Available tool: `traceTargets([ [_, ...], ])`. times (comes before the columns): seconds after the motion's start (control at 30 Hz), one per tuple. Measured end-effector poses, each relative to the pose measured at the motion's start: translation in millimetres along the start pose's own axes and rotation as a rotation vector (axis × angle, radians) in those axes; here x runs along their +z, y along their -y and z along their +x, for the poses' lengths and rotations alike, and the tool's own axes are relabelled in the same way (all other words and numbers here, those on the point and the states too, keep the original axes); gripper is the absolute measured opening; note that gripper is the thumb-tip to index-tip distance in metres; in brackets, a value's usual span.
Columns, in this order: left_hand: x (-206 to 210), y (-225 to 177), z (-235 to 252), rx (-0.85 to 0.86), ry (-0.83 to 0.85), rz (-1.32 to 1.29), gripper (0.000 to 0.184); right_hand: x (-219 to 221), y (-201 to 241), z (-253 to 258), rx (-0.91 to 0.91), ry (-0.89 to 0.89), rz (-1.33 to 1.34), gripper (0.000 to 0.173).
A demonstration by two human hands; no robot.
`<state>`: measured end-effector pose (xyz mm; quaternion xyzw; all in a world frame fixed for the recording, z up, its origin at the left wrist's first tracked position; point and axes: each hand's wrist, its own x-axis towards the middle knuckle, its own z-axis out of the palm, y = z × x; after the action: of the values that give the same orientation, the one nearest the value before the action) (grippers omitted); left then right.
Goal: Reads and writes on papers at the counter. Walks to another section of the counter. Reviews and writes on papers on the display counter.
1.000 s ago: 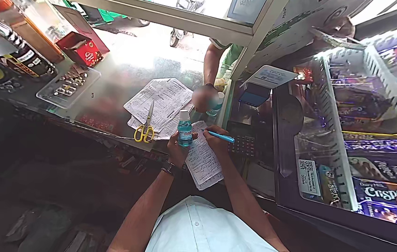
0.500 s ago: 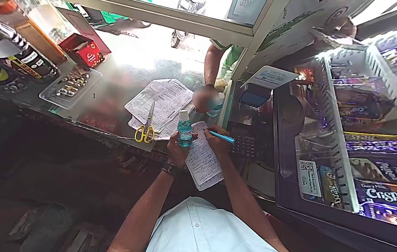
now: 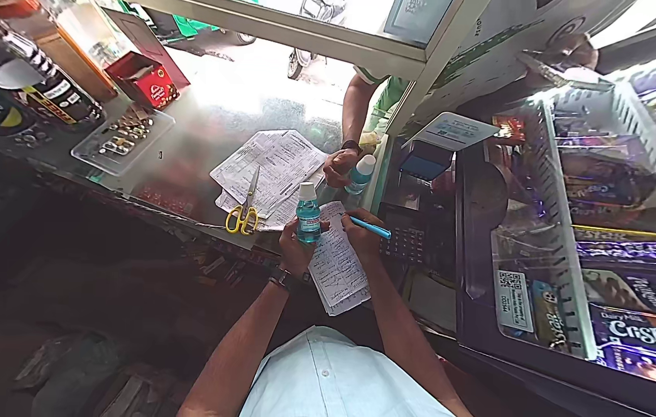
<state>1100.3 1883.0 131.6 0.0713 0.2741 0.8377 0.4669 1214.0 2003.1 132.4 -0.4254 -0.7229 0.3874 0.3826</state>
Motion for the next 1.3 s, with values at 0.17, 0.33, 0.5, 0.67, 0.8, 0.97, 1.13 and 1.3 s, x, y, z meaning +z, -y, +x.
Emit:
traceTargets([
  [0.17, 1.1, -0.3, -0.4, 0.000, -0.015, 0.007, 0.051, 0.0, 1.3, 0.9, 0.046, -0.008, -0.008, 0.006],
  [0.33, 0.8, 0.1, 0.3, 0.001, -0.011, 0.005, 0.053, 1.4, -3.9, 2.2, 0.056, -0.031, 0.032, 0.005],
  [0.5, 0.2, 0.0, 0.5, 0.002, -0.026, -0.008, 0.052, 2.0, -1.5, 2.5, 0.063, -0.035, -0.014, 0.006],
  [0.67, 0.3, 0.5, 2.6, 0.023, -0.003, 0.020, 0.053, 1.7, -4.1, -1.1, -0.056, -0.119, 0.105, 0.005],
  [0.8, 1.6, 0.8, 2.1, 0.022, 0.006, 0.021, 0.051, 2.5, -8.0, -2.3, -0.080, -0.059, 0.166, 0.006],
  [0.97, 3.4, 1.6, 3.9, 0.028, -0.016, 0.027, 0.049, 1.2, 1.8, -6.8, -0.065, -0.034, -0.042, 0.020],
  [1.13, 19.8, -4.2, 0.7, -0.019, -0.116, 0.104, 0.046, 6.8, 8.4, -23.0, -0.153, -0.127, -0.122, 0.022],
  [1.3, 30.8, -5.5, 6.1, 0.033, -0.167, 0.134, 0.039, 1.7, 7.3, -13.3, -0.007, -0.047, 0.003, 0.024],
])
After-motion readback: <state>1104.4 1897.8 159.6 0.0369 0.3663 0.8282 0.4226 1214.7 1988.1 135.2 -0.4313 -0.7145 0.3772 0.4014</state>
